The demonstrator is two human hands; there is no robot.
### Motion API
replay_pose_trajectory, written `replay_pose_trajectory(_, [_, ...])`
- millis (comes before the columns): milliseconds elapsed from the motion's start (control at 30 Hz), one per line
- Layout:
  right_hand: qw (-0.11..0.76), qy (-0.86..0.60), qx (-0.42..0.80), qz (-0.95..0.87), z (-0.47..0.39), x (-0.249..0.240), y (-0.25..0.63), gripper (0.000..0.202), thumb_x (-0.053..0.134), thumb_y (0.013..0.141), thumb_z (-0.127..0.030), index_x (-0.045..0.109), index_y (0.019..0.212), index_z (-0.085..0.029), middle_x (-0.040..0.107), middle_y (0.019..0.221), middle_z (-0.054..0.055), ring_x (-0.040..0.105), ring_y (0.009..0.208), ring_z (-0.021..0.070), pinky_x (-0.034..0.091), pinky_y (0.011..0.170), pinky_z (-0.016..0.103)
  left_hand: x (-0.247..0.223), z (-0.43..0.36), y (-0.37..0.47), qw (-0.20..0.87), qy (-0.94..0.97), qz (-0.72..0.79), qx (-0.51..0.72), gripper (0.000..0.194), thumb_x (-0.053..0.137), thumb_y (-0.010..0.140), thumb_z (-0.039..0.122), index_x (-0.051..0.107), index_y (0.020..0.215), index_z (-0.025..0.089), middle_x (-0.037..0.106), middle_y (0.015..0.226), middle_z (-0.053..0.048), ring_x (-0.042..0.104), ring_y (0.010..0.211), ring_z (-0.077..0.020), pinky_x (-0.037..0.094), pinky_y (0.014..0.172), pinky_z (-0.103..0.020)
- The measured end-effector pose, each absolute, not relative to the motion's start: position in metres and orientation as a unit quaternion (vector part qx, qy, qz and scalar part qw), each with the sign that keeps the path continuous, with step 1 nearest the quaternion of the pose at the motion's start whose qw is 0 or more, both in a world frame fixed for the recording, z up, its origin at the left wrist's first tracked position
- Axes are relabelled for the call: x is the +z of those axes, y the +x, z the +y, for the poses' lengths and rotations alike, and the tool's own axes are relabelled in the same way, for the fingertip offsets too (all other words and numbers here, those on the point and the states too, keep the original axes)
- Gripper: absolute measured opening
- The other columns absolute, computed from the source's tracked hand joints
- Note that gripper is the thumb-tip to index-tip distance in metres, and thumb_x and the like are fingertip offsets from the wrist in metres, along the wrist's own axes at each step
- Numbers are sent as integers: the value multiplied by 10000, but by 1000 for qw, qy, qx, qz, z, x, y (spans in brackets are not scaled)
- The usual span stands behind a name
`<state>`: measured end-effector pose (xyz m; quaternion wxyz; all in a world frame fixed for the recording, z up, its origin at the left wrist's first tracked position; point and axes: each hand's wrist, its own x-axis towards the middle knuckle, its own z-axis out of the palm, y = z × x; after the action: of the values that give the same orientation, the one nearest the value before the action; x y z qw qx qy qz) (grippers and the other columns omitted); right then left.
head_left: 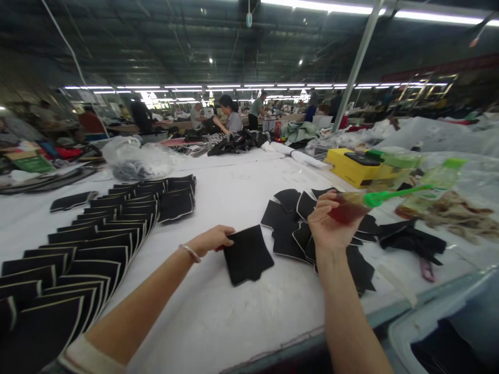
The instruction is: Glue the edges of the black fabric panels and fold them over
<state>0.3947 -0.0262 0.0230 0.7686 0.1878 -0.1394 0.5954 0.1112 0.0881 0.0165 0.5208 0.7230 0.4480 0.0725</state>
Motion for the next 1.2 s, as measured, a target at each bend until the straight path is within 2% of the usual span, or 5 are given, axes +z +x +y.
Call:
replay_pose_trajectory(200, [765,80,621,-151,-16,20,376,559,651,723,-536,546,1138,-178,639,921,55,643,695,154,596,621,298,56,80,39,277,845,455,-50,165,577,562,66,678,597,192,591,677,-20,558,709,-198,397,677,-270])
replay_pose_trajectory(300, [772,3,616,-158,-11,17,368,550,633,726,-580,575,1085,-168,653,894,56,651,674,148,600,602,283,45,53,48,174,867,466,8,327,566,681,103,729,933,232,603,1044,-68,602,889,-233,425,816,-304])
replay_pose_trajectory(400, [779,-67,604,-152,-6,14,360,598,598,722,-669,610,1018,-150,670,863,68,665,654,153,603,585,276,22,19,59,187,836,514,47,487,586,798,286,552,1279,225,506,1236,-125,600,992,-277,434,888,-359])
replay_pose_trajectory(533, [783,-140,586,-156,-1,12,347,613,490,773,-725,643,939,-155,690,801,63,689,664,166,606,567,265,-4,-11,63,194,800,566,35,467,573,828,456,547,1172,142,503,1179,-176,577,1030,-345,448,875,-412])
replay_pose_trajectory(1200, [749,-227,593,-192,4,-3,315,499,570,810,-605,671,934,-132,745,739,74,721,617,209,629,553,333,0,13,90,174,759,627,-1,527,629,693,326,487,1161,127,479,1241,-212,495,1147,-414,451,879,-450])
